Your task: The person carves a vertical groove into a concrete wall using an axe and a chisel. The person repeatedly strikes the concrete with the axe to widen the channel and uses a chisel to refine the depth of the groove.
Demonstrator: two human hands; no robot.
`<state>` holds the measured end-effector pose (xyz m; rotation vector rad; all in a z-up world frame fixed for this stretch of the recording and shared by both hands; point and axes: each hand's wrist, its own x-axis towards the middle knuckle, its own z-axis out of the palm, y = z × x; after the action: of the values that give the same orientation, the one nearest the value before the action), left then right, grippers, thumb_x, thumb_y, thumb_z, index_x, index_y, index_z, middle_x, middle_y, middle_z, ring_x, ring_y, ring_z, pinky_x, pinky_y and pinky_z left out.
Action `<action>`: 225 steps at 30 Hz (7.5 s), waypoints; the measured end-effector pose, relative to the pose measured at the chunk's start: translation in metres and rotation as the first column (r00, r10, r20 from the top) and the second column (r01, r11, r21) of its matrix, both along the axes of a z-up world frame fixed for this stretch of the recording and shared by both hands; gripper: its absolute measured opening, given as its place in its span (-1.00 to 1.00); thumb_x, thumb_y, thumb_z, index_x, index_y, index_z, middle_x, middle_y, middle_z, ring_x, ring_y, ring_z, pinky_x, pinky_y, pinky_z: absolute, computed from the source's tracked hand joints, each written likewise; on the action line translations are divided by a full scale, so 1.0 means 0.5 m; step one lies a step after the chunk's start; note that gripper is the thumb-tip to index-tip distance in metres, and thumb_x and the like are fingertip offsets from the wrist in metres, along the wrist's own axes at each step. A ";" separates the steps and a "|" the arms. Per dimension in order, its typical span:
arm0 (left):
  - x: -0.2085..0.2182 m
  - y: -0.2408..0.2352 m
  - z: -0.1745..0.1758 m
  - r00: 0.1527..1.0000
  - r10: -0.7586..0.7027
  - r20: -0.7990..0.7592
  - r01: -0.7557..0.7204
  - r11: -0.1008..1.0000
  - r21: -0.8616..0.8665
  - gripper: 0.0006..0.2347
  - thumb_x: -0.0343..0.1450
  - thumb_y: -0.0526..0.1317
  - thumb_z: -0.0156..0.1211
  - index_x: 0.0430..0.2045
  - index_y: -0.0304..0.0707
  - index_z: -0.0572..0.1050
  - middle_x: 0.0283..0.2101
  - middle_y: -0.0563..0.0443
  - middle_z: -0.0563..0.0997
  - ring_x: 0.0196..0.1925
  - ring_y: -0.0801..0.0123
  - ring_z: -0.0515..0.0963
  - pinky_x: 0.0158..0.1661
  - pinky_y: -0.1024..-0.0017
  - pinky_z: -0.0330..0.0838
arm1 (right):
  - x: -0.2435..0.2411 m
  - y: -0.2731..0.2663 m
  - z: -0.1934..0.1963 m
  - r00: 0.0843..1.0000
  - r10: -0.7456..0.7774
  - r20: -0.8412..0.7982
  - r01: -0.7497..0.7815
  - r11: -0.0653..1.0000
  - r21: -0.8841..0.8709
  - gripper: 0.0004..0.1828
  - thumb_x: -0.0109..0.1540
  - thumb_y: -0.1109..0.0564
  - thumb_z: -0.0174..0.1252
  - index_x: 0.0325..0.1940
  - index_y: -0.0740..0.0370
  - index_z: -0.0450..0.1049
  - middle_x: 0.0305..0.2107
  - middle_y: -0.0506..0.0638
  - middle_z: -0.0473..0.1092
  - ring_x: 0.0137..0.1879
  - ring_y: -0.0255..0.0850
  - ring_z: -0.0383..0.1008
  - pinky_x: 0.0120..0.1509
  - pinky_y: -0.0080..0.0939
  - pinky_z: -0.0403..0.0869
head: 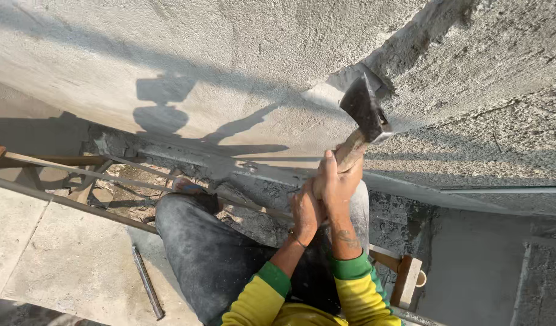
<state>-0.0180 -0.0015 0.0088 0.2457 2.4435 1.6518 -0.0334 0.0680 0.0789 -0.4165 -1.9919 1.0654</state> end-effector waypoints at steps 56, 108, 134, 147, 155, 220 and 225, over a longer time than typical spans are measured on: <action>-0.015 -0.072 0.055 0.866 -0.333 -0.372 0.408 0.902 0.141 -0.67 0.25 -0.19 0.40 -0.16 -0.29 0.52 -0.48 -0.15 0.59 -0.55 0.06 0.63 -0.52 0.32 0.40 | 0.045 0.011 0.105 0.917 0.131 -0.378 -0.371 0.631 -0.681 -0.78 0.37 0.25 0.15 0.02 0.27 0.25 -0.51 -0.11 0.24 -0.49 -0.36 0.25 -0.44 -0.26 0.34; -0.154 -0.618 -0.244 0.937 -0.347 -0.035 0.229 0.689 -0.687 -0.63 0.41 0.08 0.14 0.04 0.02 0.58 0.29 0.17 0.47 0.50 0.26 0.16 0.44 -0.01 -0.24 | 0.300 0.048 -0.150 0.549 -0.164 0.820 -0.592 0.617 0.519 -0.55 0.13 0.06 0.15 0.11 0.09 0.34 -0.19 -0.03 0.41 0.04 -0.12 0.47 0.04 -0.03 0.40; -0.154 -0.596 -0.240 0.984 -0.170 -0.055 0.085 0.713 -0.696 -0.70 0.41 0.02 0.11 -0.04 0.09 0.62 0.19 0.26 0.58 0.45 0.36 0.29 0.50 0.14 -0.21 | 0.261 0.049 -0.183 0.442 -0.139 0.886 -0.674 0.601 0.430 -0.59 0.28 0.01 0.10 0.18 0.15 0.29 -0.04 0.04 0.40 0.15 -0.07 0.45 0.23 0.00 0.38; -0.177 -0.619 -0.241 0.993 -0.080 -0.081 0.034 0.888 -0.458 -0.74 0.42 -0.04 0.13 -0.25 -0.11 0.71 -0.20 0.08 0.74 0.13 0.22 0.56 0.31 0.29 0.20 | 0.245 0.061 -0.247 0.211 -0.146 0.967 -0.752 0.608 0.256 -0.51 0.32 0.00 0.11 0.28 0.18 0.21 0.11 0.07 0.34 0.28 -0.05 0.37 0.34 0.04 0.33; -0.187 -0.591 -0.232 0.973 0.161 0.166 -0.095 0.933 -0.347 -0.72 0.43 -0.05 0.12 -0.14 -0.16 0.66 -0.52 -0.03 0.77 -0.27 0.13 0.76 -0.12 0.23 0.56 | 0.239 0.060 -0.246 0.149 -0.225 0.963 -0.791 0.558 0.253 -0.45 0.32 0.18 0.08 0.39 0.27 0.16 0.24 0.12 0.30 0.39 -0.05 0.29 0.44 0.05 0.29; -0.037 0.056 0.069 0.903 -0.167 -0.397 0.238 0.961 0.137 -0.68 0.33 -0.19 0.28 -0.11 -0.27 0.38 -0.27 -0.34 0.63 -0.19 -0.28 0.61 -0.26 -0.02 0.50 | 0.039 -0.005 0.137 0.915 0.116 -0.386 -0.183 0.973 -0.142 -0.75 0.45 0.14 0.04 0.10 0.26 0.15 -0.30 -0.01 0.39 -0.33 -0.30 0.46 -0.24 -0.24 0.49; -0.062 0.035 -0.001 0.971 -0.173 -0.165 0.160 0.983 -0.092 -0.72 0.37 -0.13 0.28 -0.17 -0.25 0.42 -0.23 -0.33 0.64 -0.12 -0.26 0.62 -0.21 -0.02 0.48 | -0.103 0.027 0.016 0.970 0.060 0.235 0.016 0.951 -0.309 -0.73 0.38 0.11 0.15 -0.01 0.29 0.23 -0.52 0.09 0.31 -0.55 -0.24 0.33 -0.48 -0.23 0.35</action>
<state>-0.0491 0.0161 0.0083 0.5890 2.5235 1.5195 -0.0847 0.0817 0.0867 -0.7224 -2.0459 1.4047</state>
